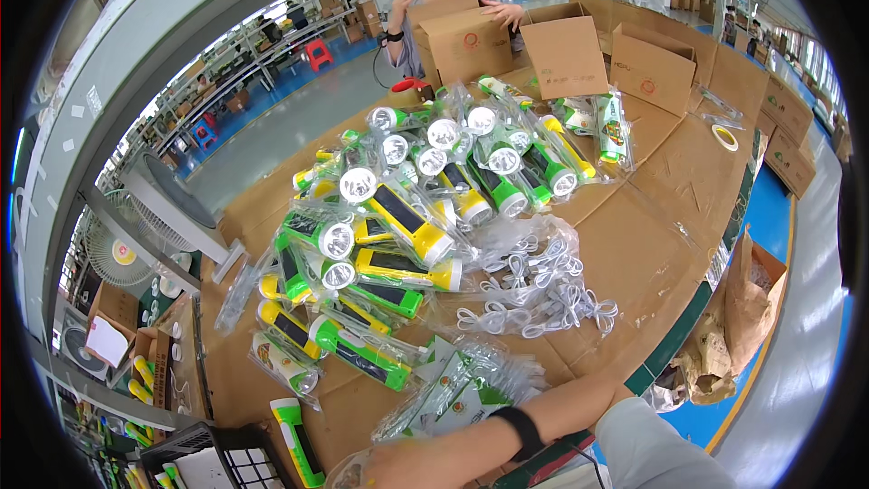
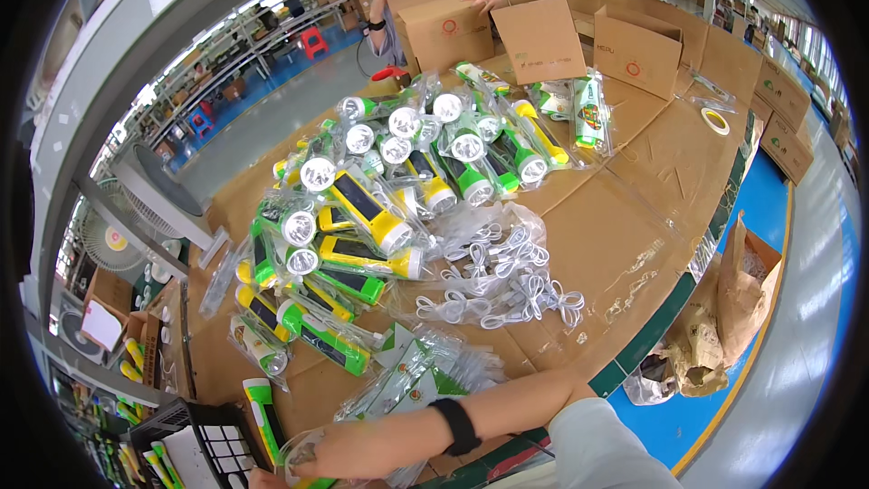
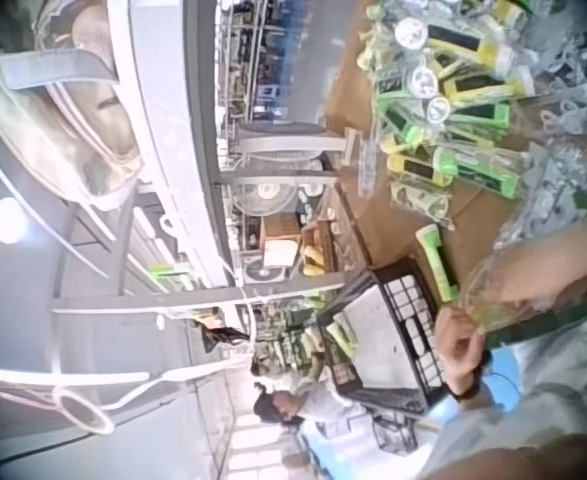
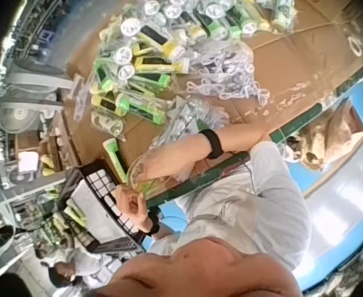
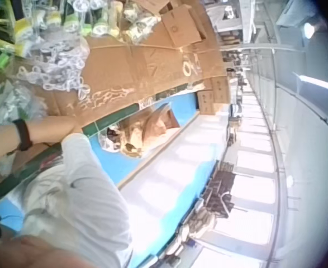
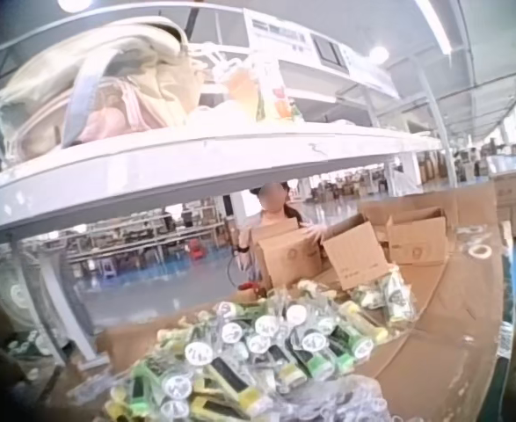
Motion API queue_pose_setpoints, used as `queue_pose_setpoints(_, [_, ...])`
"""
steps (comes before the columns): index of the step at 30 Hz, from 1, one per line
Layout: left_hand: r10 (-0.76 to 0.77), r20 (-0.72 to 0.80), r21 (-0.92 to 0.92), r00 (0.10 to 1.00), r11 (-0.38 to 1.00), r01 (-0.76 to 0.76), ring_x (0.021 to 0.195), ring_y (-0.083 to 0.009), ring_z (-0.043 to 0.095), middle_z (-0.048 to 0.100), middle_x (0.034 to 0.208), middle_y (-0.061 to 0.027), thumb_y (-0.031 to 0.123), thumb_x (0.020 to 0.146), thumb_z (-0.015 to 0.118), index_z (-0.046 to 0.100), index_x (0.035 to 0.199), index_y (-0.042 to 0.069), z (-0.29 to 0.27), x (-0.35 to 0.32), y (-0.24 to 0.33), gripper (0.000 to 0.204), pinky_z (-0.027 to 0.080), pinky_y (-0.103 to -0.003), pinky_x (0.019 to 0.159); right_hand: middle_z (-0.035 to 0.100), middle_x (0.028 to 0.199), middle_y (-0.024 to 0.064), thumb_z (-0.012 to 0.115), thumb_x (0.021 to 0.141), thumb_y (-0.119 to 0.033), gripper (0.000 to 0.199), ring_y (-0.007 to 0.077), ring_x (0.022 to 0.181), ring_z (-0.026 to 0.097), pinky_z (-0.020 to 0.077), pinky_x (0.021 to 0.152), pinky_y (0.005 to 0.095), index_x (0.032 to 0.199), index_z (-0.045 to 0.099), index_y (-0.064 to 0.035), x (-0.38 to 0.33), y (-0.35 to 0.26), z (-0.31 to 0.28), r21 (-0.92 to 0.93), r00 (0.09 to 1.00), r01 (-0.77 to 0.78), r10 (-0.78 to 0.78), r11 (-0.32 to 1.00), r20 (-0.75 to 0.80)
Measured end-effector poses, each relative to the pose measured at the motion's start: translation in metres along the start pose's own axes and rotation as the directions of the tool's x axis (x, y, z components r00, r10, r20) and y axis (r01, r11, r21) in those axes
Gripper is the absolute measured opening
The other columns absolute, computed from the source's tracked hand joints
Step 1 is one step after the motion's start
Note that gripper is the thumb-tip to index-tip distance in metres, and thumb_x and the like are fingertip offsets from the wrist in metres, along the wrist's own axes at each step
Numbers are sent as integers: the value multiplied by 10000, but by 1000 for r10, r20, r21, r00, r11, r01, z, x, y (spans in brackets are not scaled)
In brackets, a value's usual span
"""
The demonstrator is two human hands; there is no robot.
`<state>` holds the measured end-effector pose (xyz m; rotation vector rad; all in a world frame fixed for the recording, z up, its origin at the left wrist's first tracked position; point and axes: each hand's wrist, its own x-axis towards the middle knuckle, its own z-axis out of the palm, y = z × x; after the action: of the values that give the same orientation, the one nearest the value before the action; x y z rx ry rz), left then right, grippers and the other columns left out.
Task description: The person is packing flashlights into plastic bags and organizing them on the assembly table.
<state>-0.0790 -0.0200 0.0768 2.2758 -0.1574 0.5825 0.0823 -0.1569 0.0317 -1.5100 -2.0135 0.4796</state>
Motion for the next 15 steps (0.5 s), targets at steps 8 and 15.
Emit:
queue_pose_setpoints(8, [-103, 79, 164, 992, 983, 89, 825, -327, 502, 514, 904, -149, -82, 733, 655, 576, 946, 8, 15, -15, -34, 245, 413, -389, 730, 601, 796, 101, 599, 750, -51, 148, 299, 732, 653, 532, 573, 390, 891, 571, -15, -125, 31, -77, -386, 636, -763, 496, 518, -591])
queue_pose_setpoints(15, [-416, -363, -232, 834, 907, 352, 903, -170, 546, 563, 1108, -73, 19, 863, 669, 414, 1350, 28, 43, -68, -80, 550, 463, -304, 813, 574, 929, 111, 587, 811, -109, 155, 270, 789, 628, 527, 619, 383, 953, 541, -68, -140, 96, -31, -382, 567, -818, 486, 431, -665])
